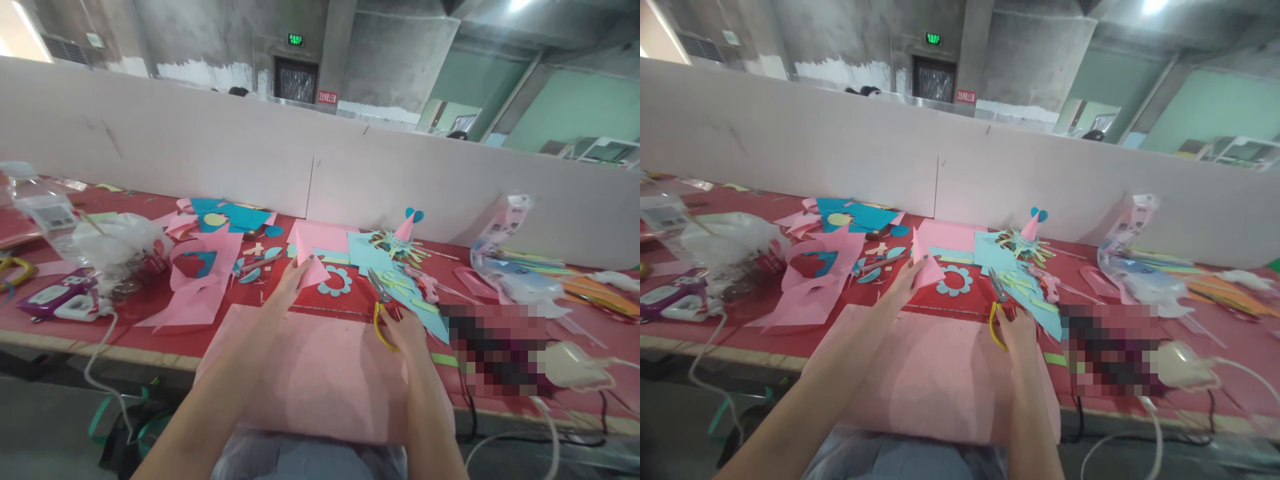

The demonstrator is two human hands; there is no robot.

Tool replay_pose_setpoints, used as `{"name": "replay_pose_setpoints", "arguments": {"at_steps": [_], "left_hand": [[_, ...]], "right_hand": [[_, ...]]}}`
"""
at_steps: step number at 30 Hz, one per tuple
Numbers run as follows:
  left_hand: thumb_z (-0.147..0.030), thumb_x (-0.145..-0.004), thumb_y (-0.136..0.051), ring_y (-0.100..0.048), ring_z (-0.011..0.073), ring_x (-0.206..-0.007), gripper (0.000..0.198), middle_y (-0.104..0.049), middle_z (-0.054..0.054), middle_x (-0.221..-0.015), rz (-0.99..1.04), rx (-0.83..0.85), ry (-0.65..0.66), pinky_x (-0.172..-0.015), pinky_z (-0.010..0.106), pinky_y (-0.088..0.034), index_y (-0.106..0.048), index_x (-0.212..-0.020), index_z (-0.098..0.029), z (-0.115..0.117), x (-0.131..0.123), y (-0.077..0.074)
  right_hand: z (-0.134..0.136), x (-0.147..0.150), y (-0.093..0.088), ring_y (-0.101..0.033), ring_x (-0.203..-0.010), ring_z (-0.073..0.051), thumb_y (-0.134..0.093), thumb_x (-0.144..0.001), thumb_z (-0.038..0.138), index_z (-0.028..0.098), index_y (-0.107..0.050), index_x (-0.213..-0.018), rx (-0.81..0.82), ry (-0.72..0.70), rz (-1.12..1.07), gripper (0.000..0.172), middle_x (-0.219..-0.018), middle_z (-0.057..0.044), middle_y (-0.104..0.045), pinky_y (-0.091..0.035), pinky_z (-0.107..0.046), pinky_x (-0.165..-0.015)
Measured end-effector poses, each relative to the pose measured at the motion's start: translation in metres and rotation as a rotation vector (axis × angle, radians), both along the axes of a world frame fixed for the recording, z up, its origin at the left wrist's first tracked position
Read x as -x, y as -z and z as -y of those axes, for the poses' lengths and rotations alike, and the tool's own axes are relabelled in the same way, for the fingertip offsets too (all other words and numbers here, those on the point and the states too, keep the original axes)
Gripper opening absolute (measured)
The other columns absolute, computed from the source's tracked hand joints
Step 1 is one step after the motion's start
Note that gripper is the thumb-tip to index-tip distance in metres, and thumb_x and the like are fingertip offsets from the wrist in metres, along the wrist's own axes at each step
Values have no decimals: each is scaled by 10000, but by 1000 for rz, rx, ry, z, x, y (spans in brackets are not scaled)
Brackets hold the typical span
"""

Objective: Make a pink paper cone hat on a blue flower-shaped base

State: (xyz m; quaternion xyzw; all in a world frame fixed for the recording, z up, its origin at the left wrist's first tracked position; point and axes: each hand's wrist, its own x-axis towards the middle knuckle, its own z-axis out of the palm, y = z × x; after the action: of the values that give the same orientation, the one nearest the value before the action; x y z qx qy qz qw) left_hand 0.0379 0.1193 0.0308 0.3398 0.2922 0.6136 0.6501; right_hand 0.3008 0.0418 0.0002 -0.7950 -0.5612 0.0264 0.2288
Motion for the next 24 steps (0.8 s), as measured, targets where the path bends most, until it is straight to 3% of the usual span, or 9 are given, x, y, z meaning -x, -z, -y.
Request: {"name": "replay_pose_setpoints", "arguments": {"at_steps": [4, 7, 12, 17, 20, 24], "left_hand": [[-299, -706, -699, -623, 211, -990, 298, -680, 76, -1036, -18, 48, -26, -852, 324, -507, -631, -974, -190, 0, 0, 1], [-317, -693, -712, -626, 202, -970, 330, -675, 72, -1031, -18, 22, -14, -838, 314, -510, -625, -987, -194, -2, 1, 5], [-331, -681, -723, -633, 194, -939, 317, -683, 66, -978, -45, 37, -7, -848, 317, -503, -623, -953, -201, -2, -1, 7], [-333, -667, -734, -630, 187, -918, 338, -679, 75, -973, -58, 24, -4, -843, 300, -498, -619, -943, -175, -2, -3, 10], [-358, -654, -740, -636, 186, -875, 394, -679, 74, -951, -81, 24, 9, -822, 313, -506, -605, -971, -166, -2, -4, 13], [-381, -617, -759, -633, 203, -888, 450, -678, 80, -943, -101, 16, -1, -838, 340, -497, -595, -970, -155, 0, -5, 11]], "right_hand": [[-8, -7, -13, -616, -817, -223, -407, -838, 230, 141, -694, -850, 182, -51, 43, 300, -877, -135, -674, -377, -272, -661], [-10, -14, -24, -616, -766, -223, -383, -829, 181, 163, -705, -766, 223, -44, 65, 329, -828, -126, -681, -362, -287, -638], [-9, -6, -42, -595, -889, -248, -492, -780, 243, 150, -695, -902, -160, 61, 15, 255, -1025, -144, -653, -397, -313, -747], [-21, 45, -53, -620, -807, -191, -522, -773, 328, 168, -670, -848, -351, -304, -426, 230, -863, -75, -688, -442, -282, -774], [-35, 76, -45, -620, -836, -179, -513, -792, 336, 183, -667, -882, -452, -460, -551, 235, -889, -62, -685, -451, -288, -808], [-48, 96, -20, -614, -838, -197, -542, -778, 369, 180, -682, -918, -511, -443, -684, 274, -911, -73, -680, -464, -324, -803]]}}
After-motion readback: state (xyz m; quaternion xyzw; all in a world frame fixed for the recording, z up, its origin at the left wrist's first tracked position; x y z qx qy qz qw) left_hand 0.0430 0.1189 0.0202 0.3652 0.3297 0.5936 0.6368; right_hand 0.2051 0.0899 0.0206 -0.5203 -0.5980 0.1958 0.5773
